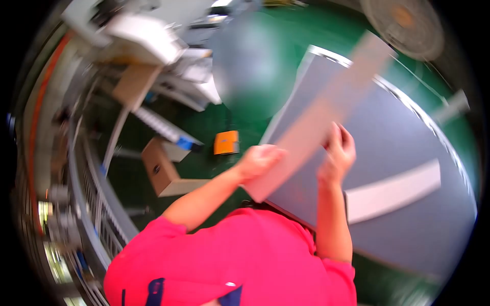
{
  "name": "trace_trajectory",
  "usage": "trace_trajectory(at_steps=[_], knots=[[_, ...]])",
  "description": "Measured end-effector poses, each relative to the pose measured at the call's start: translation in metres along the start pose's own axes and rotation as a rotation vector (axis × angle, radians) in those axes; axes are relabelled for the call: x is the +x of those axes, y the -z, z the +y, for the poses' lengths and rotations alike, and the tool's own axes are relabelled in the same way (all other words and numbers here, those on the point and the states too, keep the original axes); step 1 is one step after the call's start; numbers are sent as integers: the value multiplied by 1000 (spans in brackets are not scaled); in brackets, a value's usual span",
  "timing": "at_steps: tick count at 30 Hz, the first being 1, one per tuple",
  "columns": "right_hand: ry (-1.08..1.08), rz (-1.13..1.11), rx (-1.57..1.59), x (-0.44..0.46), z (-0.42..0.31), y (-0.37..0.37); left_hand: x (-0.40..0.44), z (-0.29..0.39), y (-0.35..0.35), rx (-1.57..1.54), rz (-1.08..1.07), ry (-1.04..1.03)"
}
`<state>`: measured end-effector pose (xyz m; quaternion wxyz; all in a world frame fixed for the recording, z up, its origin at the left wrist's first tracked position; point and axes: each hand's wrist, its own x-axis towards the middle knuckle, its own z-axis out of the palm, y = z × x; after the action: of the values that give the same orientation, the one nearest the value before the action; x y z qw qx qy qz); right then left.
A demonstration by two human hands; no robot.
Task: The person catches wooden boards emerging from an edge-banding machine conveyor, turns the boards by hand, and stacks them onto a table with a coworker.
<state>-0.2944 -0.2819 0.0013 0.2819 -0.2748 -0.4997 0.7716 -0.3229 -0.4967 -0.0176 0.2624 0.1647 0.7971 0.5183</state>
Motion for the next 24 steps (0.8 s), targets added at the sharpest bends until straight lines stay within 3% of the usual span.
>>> trace_trajectory(at_steps=[2,3,6,8,11,14,16,19,24], knots=[[-139,-155,17,-11,19,25,16,5,-23,-174,12,-18],[-171,-159,114,-20,16,6,27,9,-25,-145,73,-74],[-237,-186,72,-10,31,29,38,22,-28,-93,-82,98],[-255,-138,37,-2,34,41,49,19,-33,32,-75,119],[-368,-18,73,29,47,73,46,-6,-20,-38,162,109],[-311,25,-5,50,57,99,37,-47,44,-843,434,199],[-321,88,-35,59,57,108,33,-86,86,-1122,761,92],[-373,119,17,61,54,123,21,-98,143,-1235,1029,-57],[-379,114,63,69,55,149,37,-132,197,-1459,1146,-181]])
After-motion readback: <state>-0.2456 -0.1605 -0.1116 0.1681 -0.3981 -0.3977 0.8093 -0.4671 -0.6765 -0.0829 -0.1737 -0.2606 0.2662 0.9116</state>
